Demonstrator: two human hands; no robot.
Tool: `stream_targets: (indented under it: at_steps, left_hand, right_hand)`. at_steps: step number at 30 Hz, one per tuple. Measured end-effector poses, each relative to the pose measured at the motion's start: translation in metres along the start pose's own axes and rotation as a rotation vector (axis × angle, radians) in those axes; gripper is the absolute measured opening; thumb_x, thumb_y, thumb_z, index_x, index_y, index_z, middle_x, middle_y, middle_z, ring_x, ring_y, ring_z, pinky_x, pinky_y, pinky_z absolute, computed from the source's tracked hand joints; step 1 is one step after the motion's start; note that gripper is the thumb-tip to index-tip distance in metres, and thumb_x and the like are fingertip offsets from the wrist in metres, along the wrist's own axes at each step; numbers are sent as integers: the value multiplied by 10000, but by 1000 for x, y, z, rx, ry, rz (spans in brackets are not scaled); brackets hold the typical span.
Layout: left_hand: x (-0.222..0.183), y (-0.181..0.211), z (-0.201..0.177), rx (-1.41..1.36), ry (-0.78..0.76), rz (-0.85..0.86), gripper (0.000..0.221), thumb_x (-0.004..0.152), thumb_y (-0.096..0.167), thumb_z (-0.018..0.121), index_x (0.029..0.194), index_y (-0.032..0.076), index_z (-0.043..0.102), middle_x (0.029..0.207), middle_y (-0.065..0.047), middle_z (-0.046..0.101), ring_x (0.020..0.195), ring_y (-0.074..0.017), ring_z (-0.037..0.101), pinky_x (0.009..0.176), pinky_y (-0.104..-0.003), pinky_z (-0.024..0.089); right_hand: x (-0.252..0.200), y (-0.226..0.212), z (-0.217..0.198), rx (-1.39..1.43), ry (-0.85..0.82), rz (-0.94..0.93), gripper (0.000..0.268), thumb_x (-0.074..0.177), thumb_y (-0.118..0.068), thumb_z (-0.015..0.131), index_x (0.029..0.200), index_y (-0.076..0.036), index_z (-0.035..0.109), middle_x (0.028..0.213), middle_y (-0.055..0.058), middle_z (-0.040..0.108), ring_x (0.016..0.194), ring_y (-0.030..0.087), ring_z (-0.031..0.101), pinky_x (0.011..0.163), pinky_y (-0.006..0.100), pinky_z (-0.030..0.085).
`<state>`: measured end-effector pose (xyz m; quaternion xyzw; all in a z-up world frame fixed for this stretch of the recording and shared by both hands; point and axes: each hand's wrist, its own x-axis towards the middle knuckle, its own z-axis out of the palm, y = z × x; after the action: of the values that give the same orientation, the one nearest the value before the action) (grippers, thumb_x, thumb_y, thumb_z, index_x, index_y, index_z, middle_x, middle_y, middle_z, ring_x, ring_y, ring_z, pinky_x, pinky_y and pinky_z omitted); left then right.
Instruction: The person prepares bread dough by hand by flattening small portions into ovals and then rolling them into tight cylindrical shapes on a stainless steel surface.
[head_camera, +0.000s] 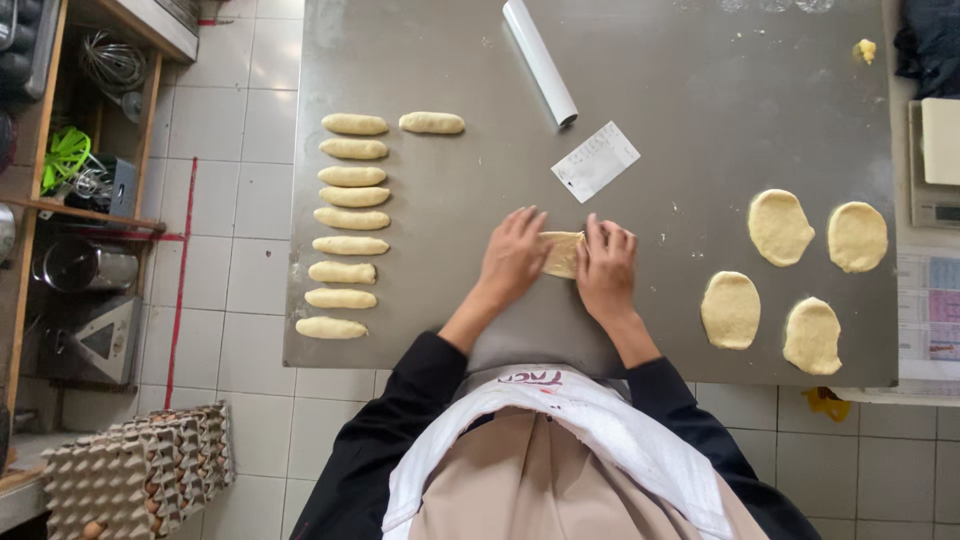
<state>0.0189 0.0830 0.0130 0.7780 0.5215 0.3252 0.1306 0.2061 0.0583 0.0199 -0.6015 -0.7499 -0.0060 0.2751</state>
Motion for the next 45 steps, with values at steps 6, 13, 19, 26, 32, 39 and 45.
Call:
stream_targets:
  at_steps: [6,13,19,26,32,39,45]
  left_hand:
    - [-6,29,23,72,-85,20,386,943,130,571,1296,-15,628,1239,-168,592,1136,-332,551,956,-447,459]
    - [-53,32,18,207,-25,238,531,907,109,560,1392,-108,550,1440,-261,521,1390,-399,484,1218,-498,353]
    - [-58,27,19,278,-110,231,520,949,162,546,1413,-72,519,1521,-236,478,1462,-356,435,1256,-542,283]
    - [-52,26,1,-183,116,-216,573,915,66,669,1433,-100,487,1362,-256,474,1248,-411,467,1072,-492,418]
    - [-47,36,6,-252,93,-155,513,912,49,677,1384,-95,537,1335,-251,499,1229,-411,491,1057,-477,442]
    - [-54,33,15,274,-62,265,531,908,156,595,1338,-153,552,1340,-260,519,1291,-378,499,1151,-448,430]
    - [-50,31,11,151,-49,116,467,971,184,574,1339,-102,556,1298,-222,558,1242,-358,509,1108,-491,394]
  right_hand:
    - [3,-24,3,130,-16,38,164,943,-41,638,1090,-10,705,1109,151,623,1048,351,591,905,453,514]
    - [-30,-35,-11,72,32,-118,427,919,-20,634,1334,77,628,1278,192,600,1194,371,583,1019,449,517]
    - [-43,-27,2,-2,-46,-171,444,903,-84,647,1324,53,618,1325,176,559,1284,365,517,1096,476,460]
    - [-37,-24,-9,106,46,93,396,943,-77,657,1316,53,617,1268,199,515,1192,370,480,1012,484,432]
    - [-33,-26,-2,204,33,130,353,953,-38,651,1296,50,648,1219,183,549,1140,354,524,984,454,462]
    - [-44,-37,-5,76,46,-160,422,915,-18,650,1303,146,614,1239,228,553,1191,380,523,1041,459,467]
    - [-43,-35,-1,14,-49,-156,379,958,-81,624,1284,111,612,1256,217,563,1224,382,538,1064,461,459]
